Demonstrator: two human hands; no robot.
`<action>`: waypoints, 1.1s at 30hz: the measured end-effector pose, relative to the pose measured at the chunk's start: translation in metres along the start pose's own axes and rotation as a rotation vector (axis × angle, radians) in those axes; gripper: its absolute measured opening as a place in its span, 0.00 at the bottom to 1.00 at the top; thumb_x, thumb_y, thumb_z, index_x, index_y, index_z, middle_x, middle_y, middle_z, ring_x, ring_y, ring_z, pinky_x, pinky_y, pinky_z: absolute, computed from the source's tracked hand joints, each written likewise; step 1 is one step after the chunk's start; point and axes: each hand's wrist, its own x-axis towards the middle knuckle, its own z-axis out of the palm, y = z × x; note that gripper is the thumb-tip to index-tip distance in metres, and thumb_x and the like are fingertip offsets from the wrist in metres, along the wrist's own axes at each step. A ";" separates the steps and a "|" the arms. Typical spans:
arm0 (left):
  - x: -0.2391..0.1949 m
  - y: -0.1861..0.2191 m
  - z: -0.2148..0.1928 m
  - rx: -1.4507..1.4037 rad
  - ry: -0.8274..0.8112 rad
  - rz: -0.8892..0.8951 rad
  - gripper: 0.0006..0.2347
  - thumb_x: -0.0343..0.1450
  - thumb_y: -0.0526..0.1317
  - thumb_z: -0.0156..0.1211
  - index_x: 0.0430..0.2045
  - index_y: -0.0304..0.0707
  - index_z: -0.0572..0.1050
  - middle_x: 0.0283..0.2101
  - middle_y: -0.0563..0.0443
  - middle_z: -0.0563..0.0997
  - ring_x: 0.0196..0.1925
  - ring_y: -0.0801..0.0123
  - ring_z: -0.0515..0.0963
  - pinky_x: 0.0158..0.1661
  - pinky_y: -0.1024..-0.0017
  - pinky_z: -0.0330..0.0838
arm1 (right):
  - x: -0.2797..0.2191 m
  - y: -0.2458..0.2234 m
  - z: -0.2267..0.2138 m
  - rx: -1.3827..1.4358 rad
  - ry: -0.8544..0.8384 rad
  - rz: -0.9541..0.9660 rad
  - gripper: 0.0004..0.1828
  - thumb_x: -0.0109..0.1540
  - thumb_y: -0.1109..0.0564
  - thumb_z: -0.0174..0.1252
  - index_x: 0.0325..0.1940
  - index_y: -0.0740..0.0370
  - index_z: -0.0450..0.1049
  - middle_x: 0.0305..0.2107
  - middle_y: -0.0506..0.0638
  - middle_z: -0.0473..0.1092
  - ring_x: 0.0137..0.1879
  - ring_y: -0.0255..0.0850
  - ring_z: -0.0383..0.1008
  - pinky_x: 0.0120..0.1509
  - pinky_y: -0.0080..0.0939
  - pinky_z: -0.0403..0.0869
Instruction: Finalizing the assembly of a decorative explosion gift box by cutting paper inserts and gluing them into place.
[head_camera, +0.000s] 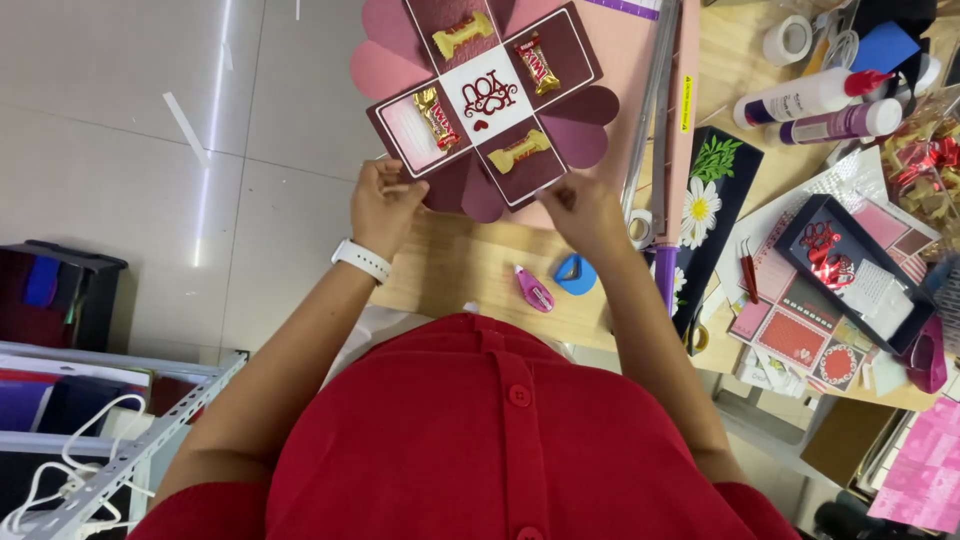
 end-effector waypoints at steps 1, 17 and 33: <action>0.001 0.008 0.001 -0.002 0.002 -0.003 0.20 0.67 0.35 0.73 0.48 0.36 0.69 0.43 0.45 0.75 0.38 0.67 0.84 0.29 0.78 0.85 | 0.013 0.003 -0.001 -0.002 -0.003 0.000 0.05 0.61 0.52 0.66 0.36 0.53 0.82 0.20 0.49 0.75 0.30 0.47 0.78 0.36 0.42 0.75; -0.014 -0.013 0.071 1.028 -0.442 0.911 0.17 0.69 0.49 0.64 0.48 0.39 0.76 0.54 0.43 0.75 0.68 0.48 0.68 0.68 0.47 0.57 | 0.076 0.014 0.048 -0.349 -0.108 -0.651 0.20 0.61 0.51 0.67 0.57 0.53 0.79 0.51 0.49 0.71 0.63 0.50 0.67 0.61 0.51 0.72; -0.011 -0.021 0.065 0.989 -0.349 1.015 0.14 0.72 0.41 0.58 0.50 0.37 0.74 0.63 0.38 0.70 0.70 0.45 0.65 0.67 0.51 0.63 | 0.060 0.010 0.086 -0.462 0.358 -0.756 0.16 0.66 0.52 0.59 0.54 0.62 0.77 0.41 0.54 0.70 0.50 0.49 0.73 0.46 0.43 0.75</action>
